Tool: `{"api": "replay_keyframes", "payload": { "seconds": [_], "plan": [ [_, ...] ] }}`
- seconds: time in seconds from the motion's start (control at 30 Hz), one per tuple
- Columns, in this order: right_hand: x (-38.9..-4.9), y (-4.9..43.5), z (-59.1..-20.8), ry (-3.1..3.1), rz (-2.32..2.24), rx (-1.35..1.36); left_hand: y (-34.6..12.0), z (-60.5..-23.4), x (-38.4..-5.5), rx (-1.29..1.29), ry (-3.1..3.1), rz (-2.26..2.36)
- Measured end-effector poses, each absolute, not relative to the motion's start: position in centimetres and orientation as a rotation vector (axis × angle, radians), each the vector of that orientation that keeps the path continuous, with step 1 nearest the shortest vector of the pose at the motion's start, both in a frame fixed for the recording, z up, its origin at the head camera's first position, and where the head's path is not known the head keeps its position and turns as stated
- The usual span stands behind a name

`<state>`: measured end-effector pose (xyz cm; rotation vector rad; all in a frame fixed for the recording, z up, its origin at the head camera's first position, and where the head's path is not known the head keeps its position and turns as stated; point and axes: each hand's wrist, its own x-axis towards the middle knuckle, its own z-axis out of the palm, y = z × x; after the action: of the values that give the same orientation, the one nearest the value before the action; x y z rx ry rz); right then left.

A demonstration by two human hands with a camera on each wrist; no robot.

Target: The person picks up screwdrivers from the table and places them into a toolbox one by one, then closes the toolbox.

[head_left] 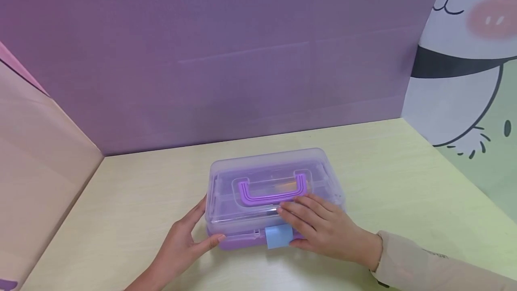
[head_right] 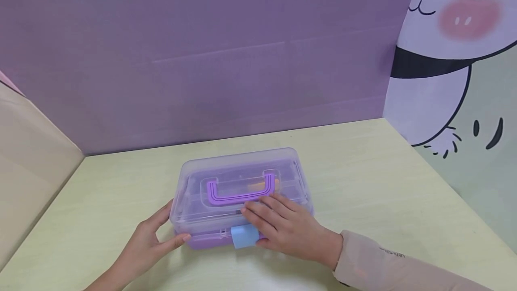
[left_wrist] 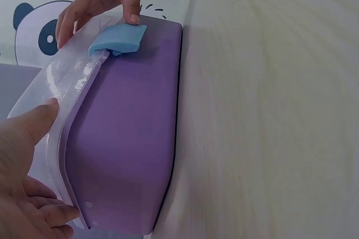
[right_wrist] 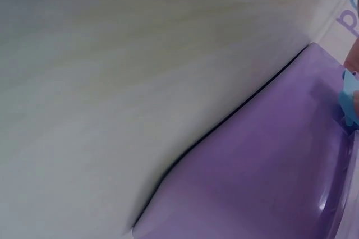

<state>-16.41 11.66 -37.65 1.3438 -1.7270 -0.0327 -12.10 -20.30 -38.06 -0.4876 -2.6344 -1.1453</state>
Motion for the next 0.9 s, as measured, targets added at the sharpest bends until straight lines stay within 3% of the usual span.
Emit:
{"api": "replay_keyframes", "payload": {
  "seconds": [0.9],
  "plan": [
    [-15.97,10.81,-37.48,-1.883,0.104,1.277,-20.22,-38.32,-12.52,-0.492,-2.627,-1.121]
  ]
}}
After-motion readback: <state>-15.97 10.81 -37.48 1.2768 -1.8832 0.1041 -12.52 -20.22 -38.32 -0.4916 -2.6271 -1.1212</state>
